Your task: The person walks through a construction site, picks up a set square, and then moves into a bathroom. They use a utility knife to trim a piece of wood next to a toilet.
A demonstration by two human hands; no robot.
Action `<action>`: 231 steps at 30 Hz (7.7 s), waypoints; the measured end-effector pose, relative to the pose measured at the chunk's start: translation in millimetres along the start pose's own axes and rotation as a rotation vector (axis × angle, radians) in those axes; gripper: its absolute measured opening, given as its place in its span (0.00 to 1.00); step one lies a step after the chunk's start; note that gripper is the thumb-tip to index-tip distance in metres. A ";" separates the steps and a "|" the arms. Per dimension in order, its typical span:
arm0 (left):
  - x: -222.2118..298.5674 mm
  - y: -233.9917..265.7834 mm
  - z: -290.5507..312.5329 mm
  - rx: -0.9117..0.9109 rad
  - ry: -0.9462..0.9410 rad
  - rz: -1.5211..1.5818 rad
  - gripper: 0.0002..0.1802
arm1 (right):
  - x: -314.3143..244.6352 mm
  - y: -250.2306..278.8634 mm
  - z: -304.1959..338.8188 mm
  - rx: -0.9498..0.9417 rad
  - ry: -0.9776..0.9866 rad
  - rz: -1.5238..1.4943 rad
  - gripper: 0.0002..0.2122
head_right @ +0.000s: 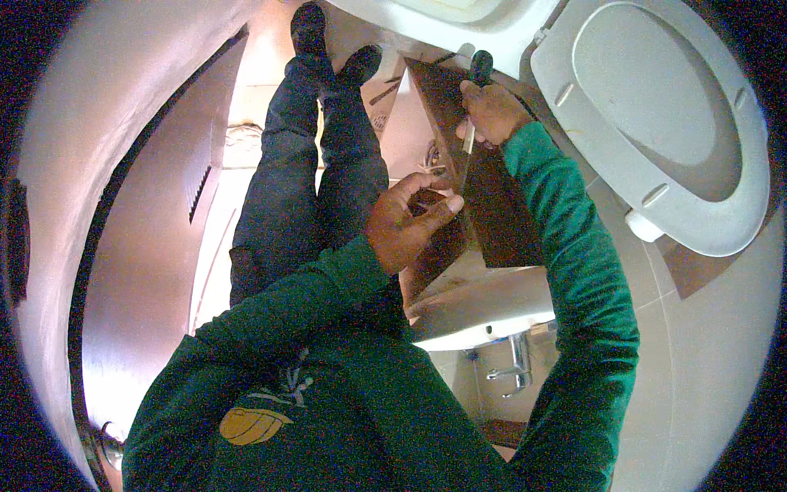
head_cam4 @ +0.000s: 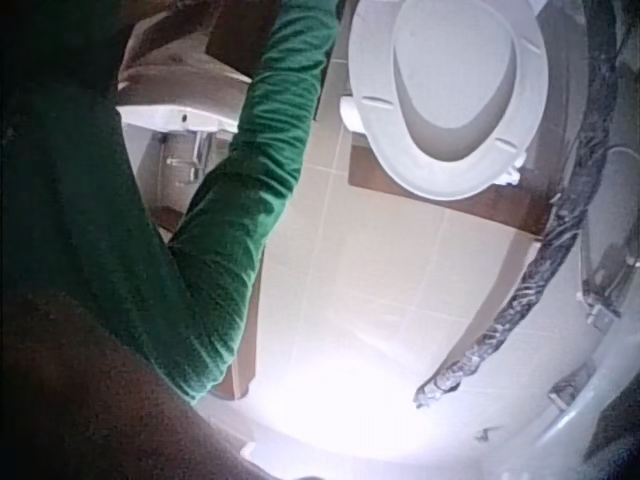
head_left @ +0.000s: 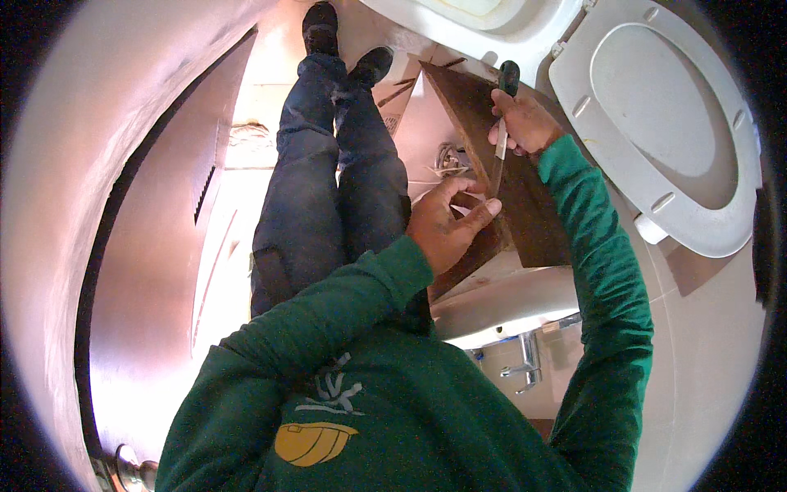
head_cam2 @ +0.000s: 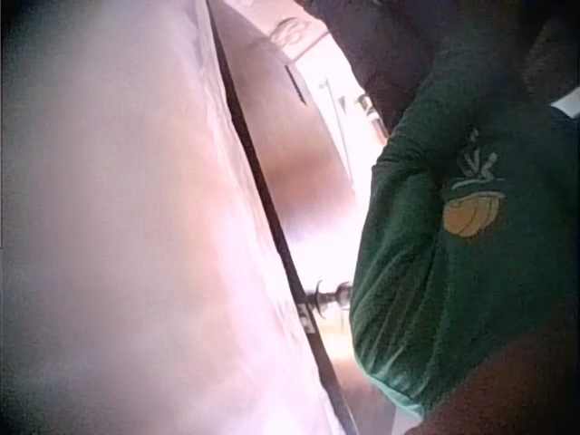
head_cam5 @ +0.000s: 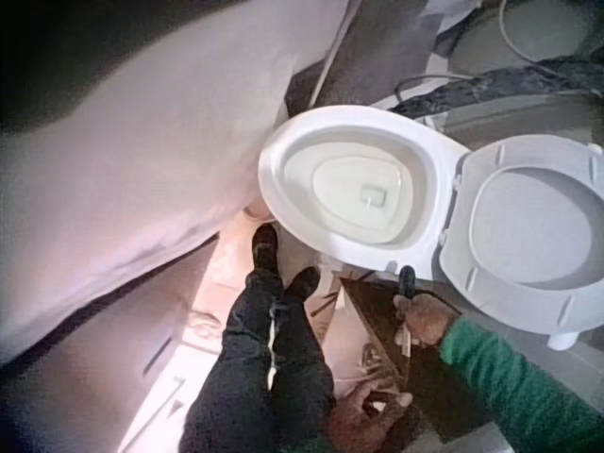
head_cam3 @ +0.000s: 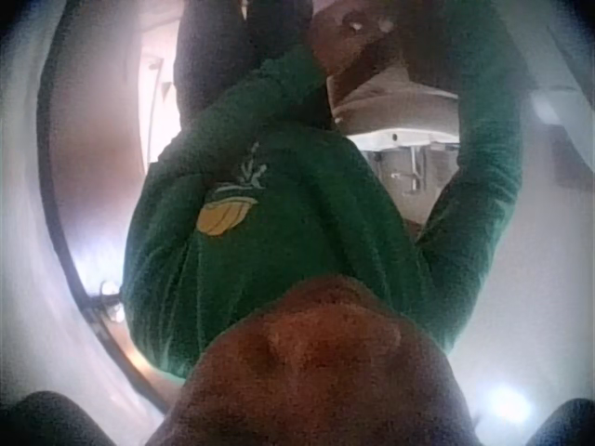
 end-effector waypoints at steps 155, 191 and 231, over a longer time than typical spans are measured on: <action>-40.6 -2.0 -68.5 0.151 -0.082 -0.518 0.30 | 8.3 -47.4 -89.4 0.274 -0.115 0.439 0.33; -104.4 -0.4 -78.1 0.216 0.073 -0.235 0.21 | 22.9 -54.1 -105.0 0.290 -0.199 0.359 0.31; -116.8 7.1 -98.9 0.155 0.380 0.492 0.22 | -0.2 -56.0 -115.6 0.387 -0.068 0.397 0.35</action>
Point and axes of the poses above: each hand's wrist, its own z-axis away from the middle knuckle, its own y-axis out of the back of the hand, x = y × z, the point moved 4 cm from there along -z, towards the middle knuckle, and after that the axes turned 8 degrees about z, right-handed, at the moved point
